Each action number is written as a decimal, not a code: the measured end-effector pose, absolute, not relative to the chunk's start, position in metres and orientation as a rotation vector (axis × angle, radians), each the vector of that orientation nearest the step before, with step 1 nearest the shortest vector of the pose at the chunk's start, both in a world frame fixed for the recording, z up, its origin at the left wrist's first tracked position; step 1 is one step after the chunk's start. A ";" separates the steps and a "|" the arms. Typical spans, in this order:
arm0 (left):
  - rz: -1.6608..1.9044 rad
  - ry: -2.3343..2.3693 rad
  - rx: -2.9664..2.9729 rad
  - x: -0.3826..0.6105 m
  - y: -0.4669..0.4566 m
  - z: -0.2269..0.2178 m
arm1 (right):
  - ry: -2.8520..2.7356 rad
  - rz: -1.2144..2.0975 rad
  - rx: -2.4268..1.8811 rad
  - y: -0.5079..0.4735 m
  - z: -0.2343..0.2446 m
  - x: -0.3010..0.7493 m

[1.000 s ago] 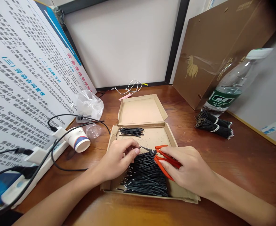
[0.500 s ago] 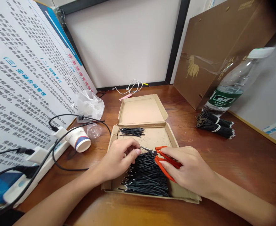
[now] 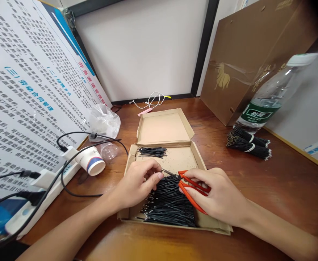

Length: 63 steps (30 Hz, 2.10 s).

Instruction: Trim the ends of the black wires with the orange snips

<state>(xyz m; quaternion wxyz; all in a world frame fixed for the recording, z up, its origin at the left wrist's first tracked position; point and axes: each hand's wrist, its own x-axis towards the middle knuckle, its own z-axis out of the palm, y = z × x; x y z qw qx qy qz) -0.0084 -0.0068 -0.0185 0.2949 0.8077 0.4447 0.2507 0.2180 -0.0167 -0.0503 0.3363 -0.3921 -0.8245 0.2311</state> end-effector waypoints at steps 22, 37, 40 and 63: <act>0.667 1.144 2.236 -0.011 -0.007 -0.019 | -2.154 0.517 -0.947 -0.017 -0.049 0.219; 0.654 1.154 2.236 -0.011 -0.007 -0.019 | -2.134 0.490 -0.973 -0.016 -0.047 0.219; 0.655 1.145 2.238 -0.011 -0.007 -0.019 | -2.146 0.513 -0.964 -0.016 -0.048 0.218; 0.645 1.130 2.259 -0.012 -0.006 -0.020 | -2.185 0.488 -0.959 -0.015 -0.049 0.221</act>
